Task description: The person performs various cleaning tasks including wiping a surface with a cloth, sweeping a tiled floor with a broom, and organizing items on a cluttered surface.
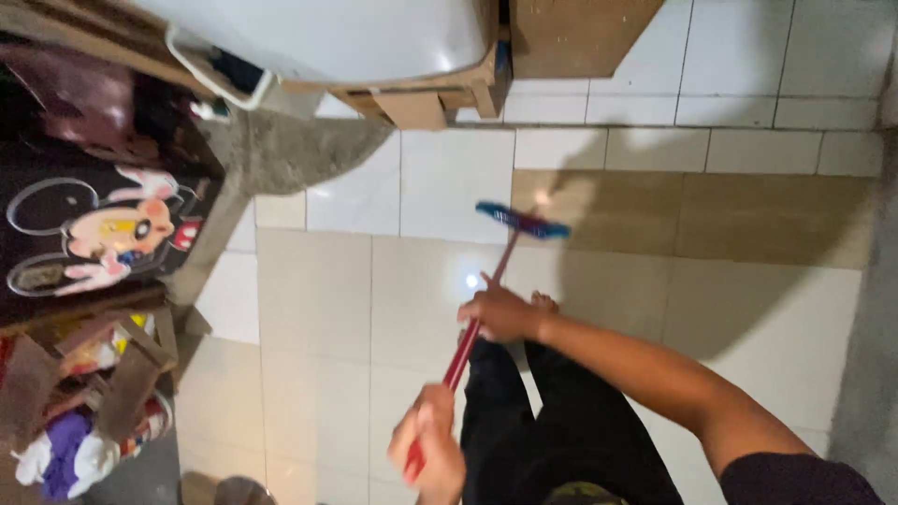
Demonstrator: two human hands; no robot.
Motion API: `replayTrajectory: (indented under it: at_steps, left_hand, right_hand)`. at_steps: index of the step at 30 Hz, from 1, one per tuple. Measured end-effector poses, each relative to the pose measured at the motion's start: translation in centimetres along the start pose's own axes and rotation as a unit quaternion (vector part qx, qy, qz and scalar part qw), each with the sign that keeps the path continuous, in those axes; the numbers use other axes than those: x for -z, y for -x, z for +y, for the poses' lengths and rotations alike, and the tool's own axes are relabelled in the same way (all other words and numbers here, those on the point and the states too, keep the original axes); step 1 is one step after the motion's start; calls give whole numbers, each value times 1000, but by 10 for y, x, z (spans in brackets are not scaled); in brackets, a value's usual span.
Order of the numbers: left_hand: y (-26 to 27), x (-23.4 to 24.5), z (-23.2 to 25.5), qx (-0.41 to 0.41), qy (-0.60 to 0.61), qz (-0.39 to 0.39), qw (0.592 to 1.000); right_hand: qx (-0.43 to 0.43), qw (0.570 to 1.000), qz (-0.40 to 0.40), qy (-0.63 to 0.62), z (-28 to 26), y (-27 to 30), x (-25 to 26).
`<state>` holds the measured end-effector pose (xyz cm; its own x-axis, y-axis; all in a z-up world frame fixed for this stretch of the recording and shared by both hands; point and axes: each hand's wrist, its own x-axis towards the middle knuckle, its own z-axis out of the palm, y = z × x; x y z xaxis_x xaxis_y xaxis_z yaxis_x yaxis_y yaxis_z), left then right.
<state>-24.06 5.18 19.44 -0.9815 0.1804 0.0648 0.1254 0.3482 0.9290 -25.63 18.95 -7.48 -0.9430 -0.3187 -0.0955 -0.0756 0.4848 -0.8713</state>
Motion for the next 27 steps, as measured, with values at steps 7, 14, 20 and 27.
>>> replayTrajectory:
  at_steps: [7,14,20,27]
  left_hand:
    - [-39,-46,-104,-82,-425,13,901]
    - [-15,-26,-72,-43,52,75,995]
    - [-15,26,-9,-102,122,28,987]
    - [-36,-126,-106,-129,290,-80,945]
  right_hand:
    - [61,969,238,-30,99,-70,3]
    - [55,979,176,-88,105,-61,-90]
    - [91,980,176,32,-11,-31,-28]
    - [-268,904,310,-122,128,35,36]
